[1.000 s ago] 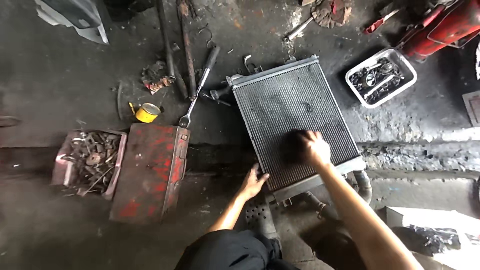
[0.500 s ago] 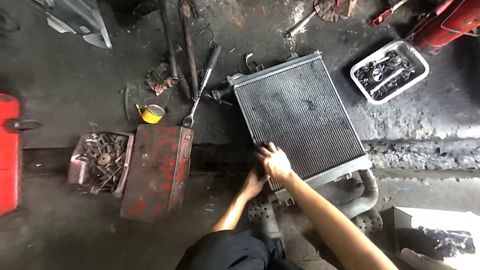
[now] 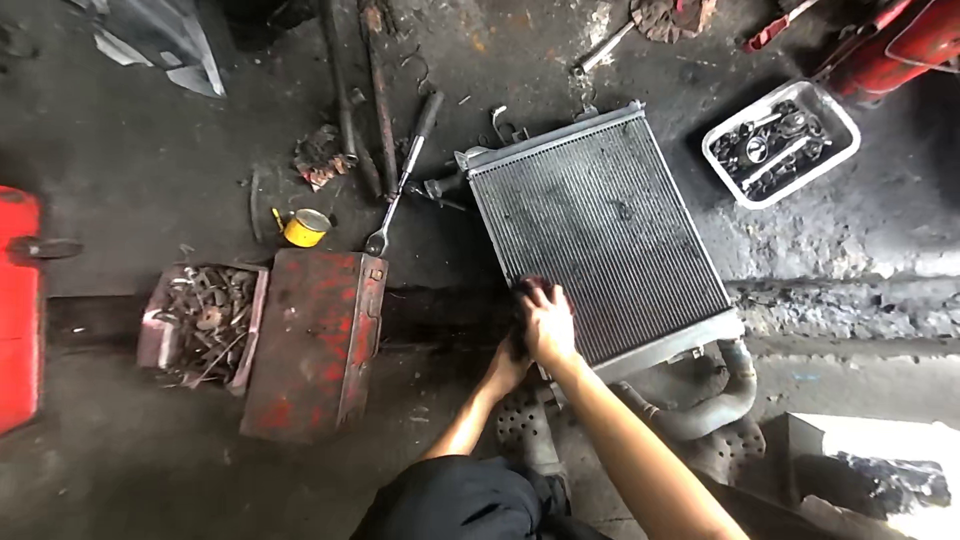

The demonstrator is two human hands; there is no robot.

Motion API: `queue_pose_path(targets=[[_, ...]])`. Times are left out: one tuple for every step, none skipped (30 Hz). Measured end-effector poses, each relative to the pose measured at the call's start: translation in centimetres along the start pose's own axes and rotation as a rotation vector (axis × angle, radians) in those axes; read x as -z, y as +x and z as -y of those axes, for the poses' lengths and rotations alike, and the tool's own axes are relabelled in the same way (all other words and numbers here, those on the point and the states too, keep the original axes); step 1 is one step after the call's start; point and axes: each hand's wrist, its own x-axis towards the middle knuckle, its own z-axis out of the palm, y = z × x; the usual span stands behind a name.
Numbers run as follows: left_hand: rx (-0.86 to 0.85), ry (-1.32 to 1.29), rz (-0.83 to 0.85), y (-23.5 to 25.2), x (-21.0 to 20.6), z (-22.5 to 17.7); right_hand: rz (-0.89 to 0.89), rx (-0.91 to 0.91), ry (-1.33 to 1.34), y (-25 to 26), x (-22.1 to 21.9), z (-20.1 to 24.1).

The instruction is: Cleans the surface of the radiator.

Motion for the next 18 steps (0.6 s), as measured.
queue_pose_path(targets=[[-0.005, 0.002, 0.005, 0.1, 0.0, 0.0, 0.033, 0.057, -0.022, 0.0, 0.1, -0.2], [0.001, 0.023, 0.011, 0.2, 0.0, 0.3, 0.041, 0.088, -0.045, -0.1, 0.7, -1.3], [0.008, 0.047, 0.02, 0.3, 0.0, 0.5, -0.003, 0.098, -0.072, -0.2, 1.4, -3.1], [0.0, 0.05, 0.021, 0.4, -0.1, 0.7, -0.08, 0.086, -0.109, -0.3, 2.3, -5.7], [0.001, 0.037, 0.02, 0.5, -0.1, 0.8, -0.166, 0.056, -0.152, -0.3, 3.5, -8.8], [0.013, 0.022, 0.018, 0.4, -0.2, 0.8, -0.236, 0.0, -0.199, -0.4, 5.0, -11.9], [0.028, 0.01, 0.016, 0.3, -0.2, 0.6, -0.277, -0.096, -0.234, -0.6, 6.7, -14.6], [0.034, -0.003, 0.012, 0.3, -0.2, 0.4, -0.313, -0.215, -0.242, -0.8, 8.4, -16.8], [0.036, -0.011, 0.007, 0.2, -0.2, 0.4, -0.347, -0.341, -0.227, -0.9, 9.6, -18.3], [0.037, -0.018, 0.001, 0.1, -0.2, 0.4, -0.368, -0.455, -0.194, -0.8, 10.3, -18.7], [0.04, -0.025, -0.002, 0.0, -0.3, 0.5, -0.395, -0.509, -0.159, -0.8, 10.4, -18.1], [0.043, -0.023, -0.007, 0.1, -0.3, 0.5, -0.419, -0.501, -0.124, -0.5, 9.9, -16.5], [0.05, -0.009, -0.009, 0.1, -0.3, 0.4, -0.42, -0.449, -0.101, -0.1, 8.8, -14.4], [0.055, 0.012, -0.008, 0.2, -0.3, 0.4, -0.38, -0.39, -0.081, 0.5, 7.2, -11.7], [0.057, 0.034, -0.004, 0.2, -0.2, 0.3, -0.323, -0.313, -0.062, 0.9, 5.4, -8.7], [0.062, 0.051, 0.003, 0.2, 0.0, 0.2, -0.247, -0.213, -0.035, 1.1, 3.5, -5.7], [0.053, 0.055, -0.003, 0.3, 0.0, 0.3, -0.167, -0.092, -0.006, 1.1, 1.7, -3.3], [0.026, 0.05, -0.016, 0.4, -0.1, 0.3, -0.105, 0.03, 0.004, 0.9, 0.4, -1.7]])
